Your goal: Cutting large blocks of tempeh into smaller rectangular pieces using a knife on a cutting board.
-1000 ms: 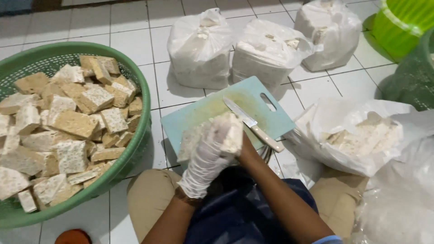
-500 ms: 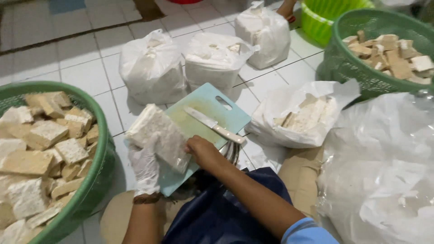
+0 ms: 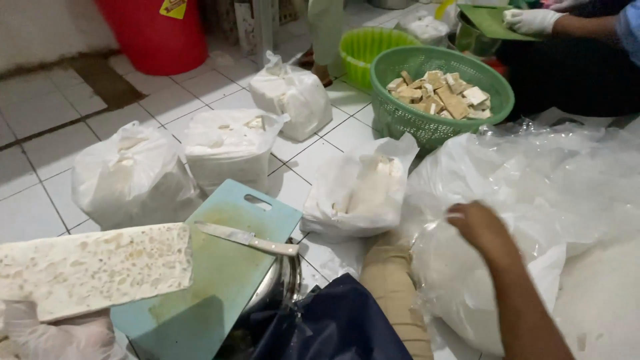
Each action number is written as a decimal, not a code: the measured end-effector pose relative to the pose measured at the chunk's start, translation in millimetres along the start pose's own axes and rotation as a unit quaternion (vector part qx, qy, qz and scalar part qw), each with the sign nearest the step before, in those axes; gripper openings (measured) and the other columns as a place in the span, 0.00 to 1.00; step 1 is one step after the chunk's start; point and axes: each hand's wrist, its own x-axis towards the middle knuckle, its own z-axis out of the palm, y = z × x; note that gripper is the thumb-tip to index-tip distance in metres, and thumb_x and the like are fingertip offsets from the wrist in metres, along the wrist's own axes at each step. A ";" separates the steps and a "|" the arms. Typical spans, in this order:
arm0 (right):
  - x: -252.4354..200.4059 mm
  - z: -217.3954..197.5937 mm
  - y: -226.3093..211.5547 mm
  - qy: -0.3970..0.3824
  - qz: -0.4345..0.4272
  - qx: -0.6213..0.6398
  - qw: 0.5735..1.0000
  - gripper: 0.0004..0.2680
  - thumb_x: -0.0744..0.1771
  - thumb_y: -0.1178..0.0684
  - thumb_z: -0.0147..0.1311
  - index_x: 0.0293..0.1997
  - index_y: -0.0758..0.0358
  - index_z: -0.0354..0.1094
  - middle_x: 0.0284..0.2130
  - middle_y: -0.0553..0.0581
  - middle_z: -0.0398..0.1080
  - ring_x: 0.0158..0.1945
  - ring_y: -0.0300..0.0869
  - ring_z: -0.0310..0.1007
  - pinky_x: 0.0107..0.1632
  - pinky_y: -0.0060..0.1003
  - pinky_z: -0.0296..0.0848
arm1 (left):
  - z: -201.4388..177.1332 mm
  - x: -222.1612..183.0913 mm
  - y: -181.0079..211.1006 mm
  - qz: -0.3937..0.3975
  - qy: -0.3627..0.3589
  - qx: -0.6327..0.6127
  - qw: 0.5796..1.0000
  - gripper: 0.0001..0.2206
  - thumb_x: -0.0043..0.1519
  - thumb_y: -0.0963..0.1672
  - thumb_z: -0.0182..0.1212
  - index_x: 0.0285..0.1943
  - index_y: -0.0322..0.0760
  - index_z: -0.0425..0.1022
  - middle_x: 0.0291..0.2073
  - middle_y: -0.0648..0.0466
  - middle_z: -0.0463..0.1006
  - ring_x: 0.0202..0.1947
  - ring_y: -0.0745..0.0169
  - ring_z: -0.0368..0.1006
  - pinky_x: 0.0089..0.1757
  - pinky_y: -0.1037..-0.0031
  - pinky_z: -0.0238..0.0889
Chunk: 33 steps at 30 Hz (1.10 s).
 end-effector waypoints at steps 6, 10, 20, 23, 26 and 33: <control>-62.7 -82.5 49.1 0.362 0.021 -0.208 0.909 0.07 0.72 0.37 0.51 0.47 0.38 0.75 0.51 0.49 0.74 0.54 0.47 0.74 0.52 0.43 0.72 | -20.4 14.3 -31.5 0.020 0.109 -0.059 0.992 0.33 0.47 0.46 0.75 0.63 0.39 0.64 0.60 0.41 0.71 0.61 0.41 0.68 0.58 0.43 0.62; -39.0 -69.6 -41.0 0.447 -0.199 -0.083 0.868 0.13 0.66 0.52 0.64 0.56 0.55 0.71 0.46 0.57 0.71 0.57 0.51 0.70 0.57 0.43 0.67 | -42.0 19.6 -37.3 0.070 0.186 -0.083 0.977 0.34 0.44 0.45 0.78 0.61 0.40 0.68 0.59 0.40 0.73 0.60 0.41 0.70 0.58 0.42 0.63; -11.9 154.3 -318.2 -0.028 -0.455 -0.019 0.890 0.23 0.63 0.42 0.55 0.64 0.48 0.55 0.53 0.68 0.62 0.53 0.62 0.68 0.50 0.56 0.69 | -126.8 -36.4 -46.9 -0.157 0.167 0.080 0.970 0.21 0.57 0.44 0.56 0.60 0.36 0.64 0.57 0.39 0.68 0.57 0.40 0.66 0.52 0.49 0.63; -10.5 159.8 -327.8 -0.054 -0.460 -0.043 0.885 0.21 0.64 0.50 0.53 0.64 0.45 0.53 0.43 0.65 0.65 0.44 0.61 0.70 0.44 0.53 0.70 | -77.6 -97.2 -26.5 -0.290 0.078 0.398 0.867 0.26 0.52 0.48 0.61 0.60 0.38 0.67 0.45 0.41 0.78 0.45 0.48 0.75 0.44 0.64 0.69; -20.3 125.7 -320.3 -0.082 -0.411 -0.004 0.908 0.18 0.66 0.54 0.44 0.64 0.50 0.54 0.39 0.66 0.68 0.42 0.60 0.72 0.43 0.53 0.70 | -71.1 -82.5 -6.8 -0.114 -0.081 0.761 0.634 0.38 0.45 0.51 0.69 0.66 0.41 0.62 0.50 0.43 0.73 0.52 0.49 0.68 0.50 0.67 0.63; -111.9 63.3 -302.3 -0.153 -0.304 0.169 0.925 0.22 0.67 0.52 0.40 0.69 0.61 0.44 0.56 0.79 0.57 0.55 0.72 0.60 0.54 0.63 0.63 | -140.7 38.1 -0.4 0.002 -0.039 0.949 0.312 0.53 0.38 0.59 0.70 0.74 0.55 0.44 0.66 0.48 0.52 0.69 0.44 0.44 0.61 0.55 0.49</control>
